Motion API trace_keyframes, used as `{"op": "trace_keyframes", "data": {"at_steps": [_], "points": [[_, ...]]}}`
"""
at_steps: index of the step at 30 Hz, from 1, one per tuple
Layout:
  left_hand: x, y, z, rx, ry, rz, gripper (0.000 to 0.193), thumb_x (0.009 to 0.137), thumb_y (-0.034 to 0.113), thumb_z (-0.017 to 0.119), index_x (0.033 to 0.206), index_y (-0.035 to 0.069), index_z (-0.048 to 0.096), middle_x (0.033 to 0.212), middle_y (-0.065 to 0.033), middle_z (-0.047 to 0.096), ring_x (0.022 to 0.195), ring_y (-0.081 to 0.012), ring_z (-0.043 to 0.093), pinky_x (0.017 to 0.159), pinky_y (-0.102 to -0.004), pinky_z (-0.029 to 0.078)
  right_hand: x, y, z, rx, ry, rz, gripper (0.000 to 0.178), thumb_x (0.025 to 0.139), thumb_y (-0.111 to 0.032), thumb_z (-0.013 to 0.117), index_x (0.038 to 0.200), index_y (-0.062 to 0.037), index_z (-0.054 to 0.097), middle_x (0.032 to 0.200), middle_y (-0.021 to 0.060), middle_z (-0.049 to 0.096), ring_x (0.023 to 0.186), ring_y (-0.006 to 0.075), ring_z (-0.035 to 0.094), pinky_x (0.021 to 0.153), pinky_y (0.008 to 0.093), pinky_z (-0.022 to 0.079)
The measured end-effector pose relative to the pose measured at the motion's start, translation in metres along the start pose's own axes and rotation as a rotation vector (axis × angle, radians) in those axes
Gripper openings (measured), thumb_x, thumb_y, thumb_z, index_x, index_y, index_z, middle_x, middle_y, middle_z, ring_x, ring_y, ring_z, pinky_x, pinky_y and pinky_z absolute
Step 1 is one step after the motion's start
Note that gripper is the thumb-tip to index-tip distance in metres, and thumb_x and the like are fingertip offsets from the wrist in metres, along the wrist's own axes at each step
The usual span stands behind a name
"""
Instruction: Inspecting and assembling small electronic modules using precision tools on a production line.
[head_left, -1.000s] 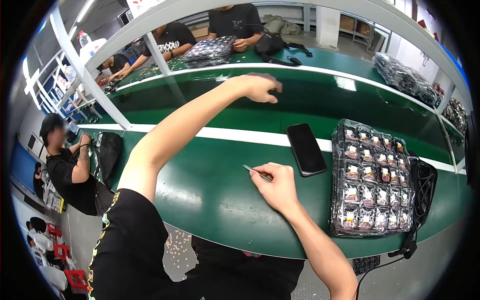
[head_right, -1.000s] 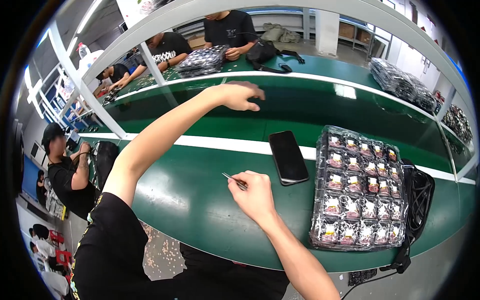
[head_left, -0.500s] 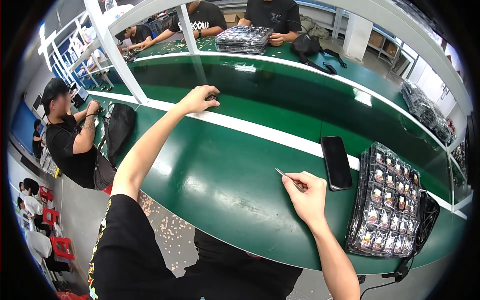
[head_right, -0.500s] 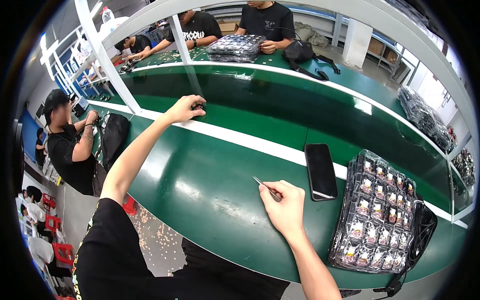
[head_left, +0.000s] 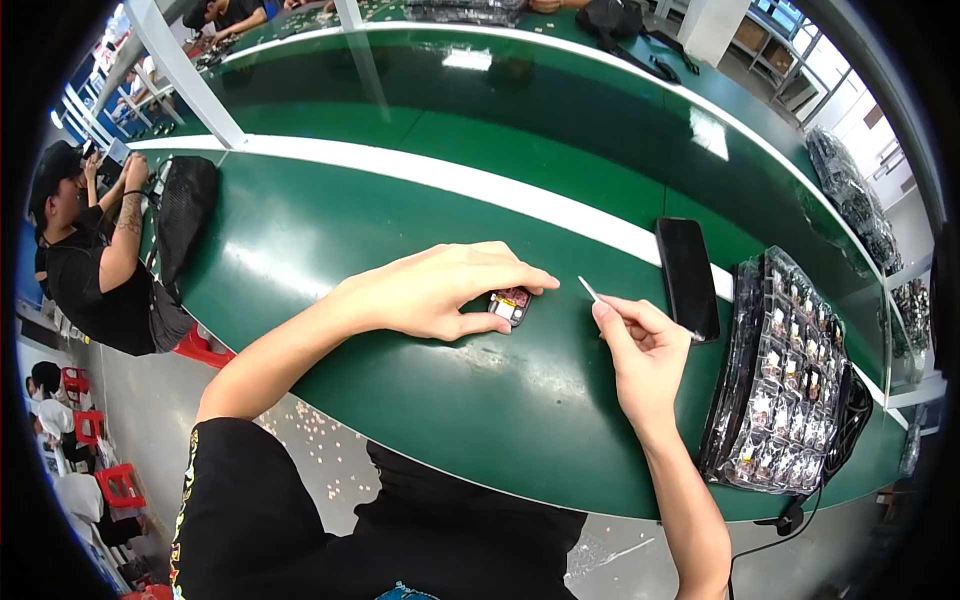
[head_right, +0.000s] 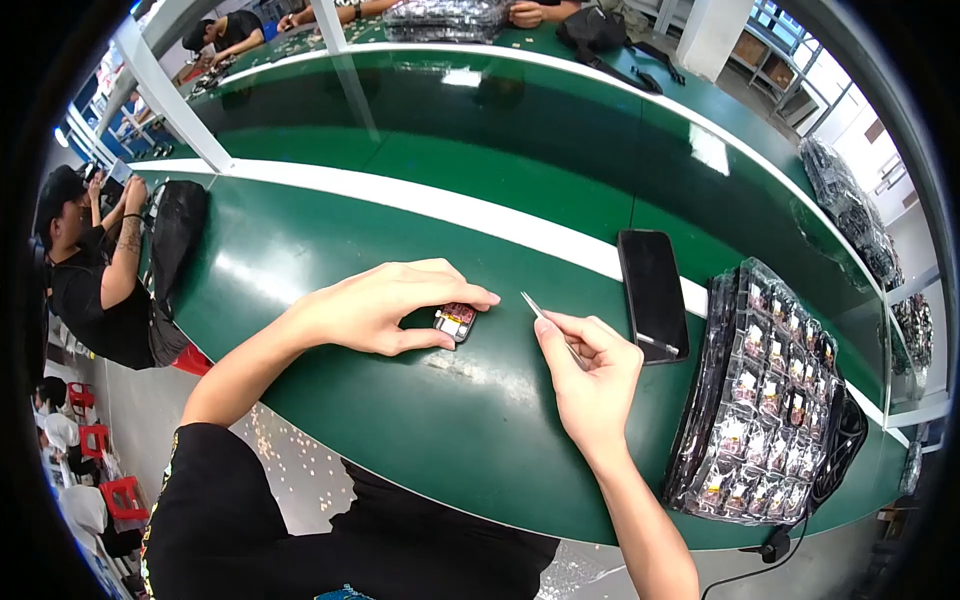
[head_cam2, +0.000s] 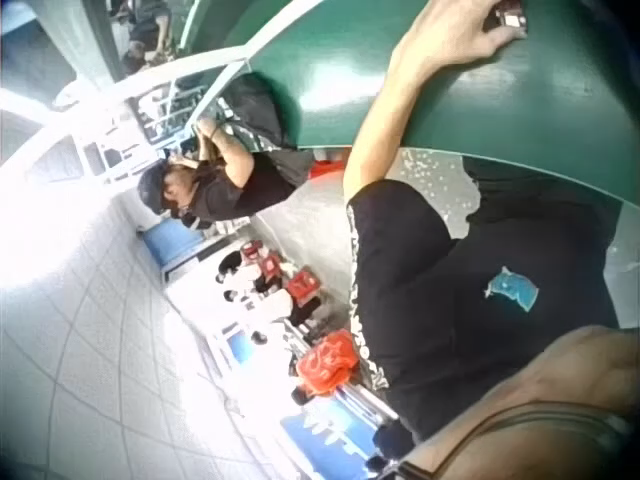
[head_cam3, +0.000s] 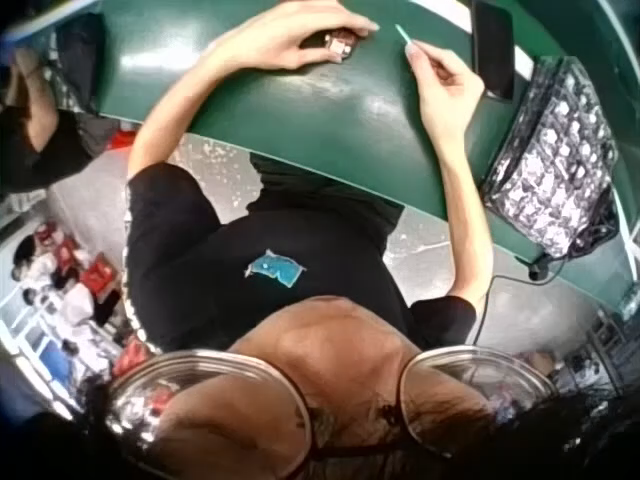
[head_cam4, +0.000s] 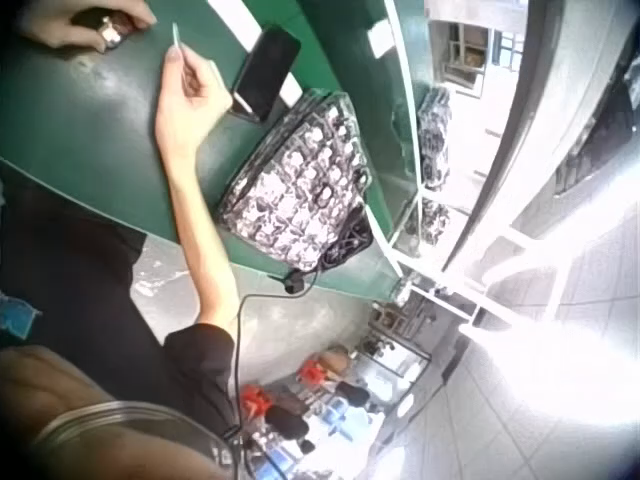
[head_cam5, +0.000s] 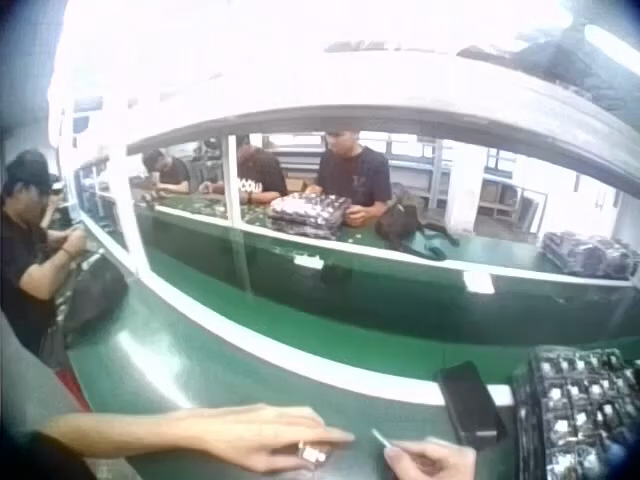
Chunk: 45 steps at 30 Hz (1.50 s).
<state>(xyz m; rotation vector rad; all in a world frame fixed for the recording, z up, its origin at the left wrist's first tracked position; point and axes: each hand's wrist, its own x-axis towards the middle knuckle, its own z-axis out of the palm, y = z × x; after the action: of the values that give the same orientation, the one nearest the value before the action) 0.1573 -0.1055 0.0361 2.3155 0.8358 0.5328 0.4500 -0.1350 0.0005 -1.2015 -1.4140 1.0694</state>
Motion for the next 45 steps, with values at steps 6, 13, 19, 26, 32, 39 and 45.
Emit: {"op": "trace_keyframes", "data": {"at_steps": [6,13,19,26,32,39,45], "points": [[-0.003,-0.005,0.013,0.011,0.228,0.097,0.083,0.079,0.013,0.093,0.156,0.007,0.062,0.147,-0.0151,0.066,0.134,-0.0363,0.065,0.114,-0.0473,0.053,0.002,-0.013,0.001,0.013,-0.010,0.028,0.018,0.102,-0.001,0.081,0.119,0.0058,0.084,0.092,0.0000,0.070,0.079,0.0014,0.062,0.069,0.0181,0.046],[-0.006,-0.011,0.015,0.113,0.168,0.034,0.091,0.073,0.022,0.099,0.155,0.007,0.061,0.124,-0.0097,0.074,0.116,-0.0308,0.068,0.103,-0.0421,0.051,-0.001,-0.018,0.000,-0.036,-0.013,0.047,0.017,0.101,0.003,0.081,0.117,0.0068,0.083,0.088,-0.0013,0.066,0.073,0.0000,0.056,0.062,0.0187,0.040],[-0.006,-0.019,0.011,0.187,0.221,0.046,0.081,0.072,0.025,0.099,0.146,0.008,0.069,0.122,-0.0100,0.072,0.112,-0.0308,0.067,0.101,-0.0424,0.051,0.000,-0.020,0.002,-0.071,-0.014,0.081,0.016,0.099,0.004,0.082,0.115,0.0079,0.083,0.083,-0.0017,0.066,0.071,-0.0003,0.054,0.061,0.0187,0.037],[-0.009,-0.020,0.010,0.258,0.148,0.077,0.060,0.075,0.025,0.099,0.128,0.006,0.078,0.119,-0.0079,0.072,0.102,-0.0281,0.065,0.092,-0.0413,0.051,-0.002,-0.014,0.002,-0.076,-0.020,0.026,0.016,0.098,0.004,0.082,0.113,0.0066,0.084,0.083,-0.0029,0.066,0.070,-0.0013,0.052,0.060,0.0184,0.035],[-0.009,-0.006,0.015,-0.023,0.066,-0.066,0.057,0.079,0.025,0.098,0.129,0.005,0.079,0.108,-0.0075,0.077,0.092,-0.0255,0.067,0.091,-0.0388,0.050,-0.003,-0.010,0.001,-0.081,-0.061,-0.071,0.016,0.095,0.004,0.085,0.111,0.0055,0.085,0.079,-0.0018,0.068,0.067,-0.0013,0.053,0.057,0.0190,0.034],[-0.007,-0.011,0.018,0.001,0.085,0.000,0.055,0.079,0.025,0.098,0.126,0.001,0.080,0.097,-0.0085,0.075,0.089,-0.0235,0.069,0.088,-0.0371,0.048,-0.007,-0.016,0.011,-0.242,-0.212,-0.210,0.011,0.086,0.006,0.083,0.097,0.0037,0.083,0.064,0.0012,0.062,0.051,0.0027,0.049,0.048,0.0230,0.031],[-0.007,-0.012,0.020,0.012,0.095,-0.001,0.056,0.078,0.028,0.098,0.124,0.002,0.081,0.095,-0.0077,0.075,0.086,-0.0236,0.068,0.085,-0.0369,0.046,-0.009,-0.019,0.015,-0.337,-0.230,-0.181,0.012,0.090,0.007,0.083,0.101,0.0039,0.085,0.069,-0.0003,0.063,0.059,0.0022,0.050,0.054,0.0223,0.032]]}}
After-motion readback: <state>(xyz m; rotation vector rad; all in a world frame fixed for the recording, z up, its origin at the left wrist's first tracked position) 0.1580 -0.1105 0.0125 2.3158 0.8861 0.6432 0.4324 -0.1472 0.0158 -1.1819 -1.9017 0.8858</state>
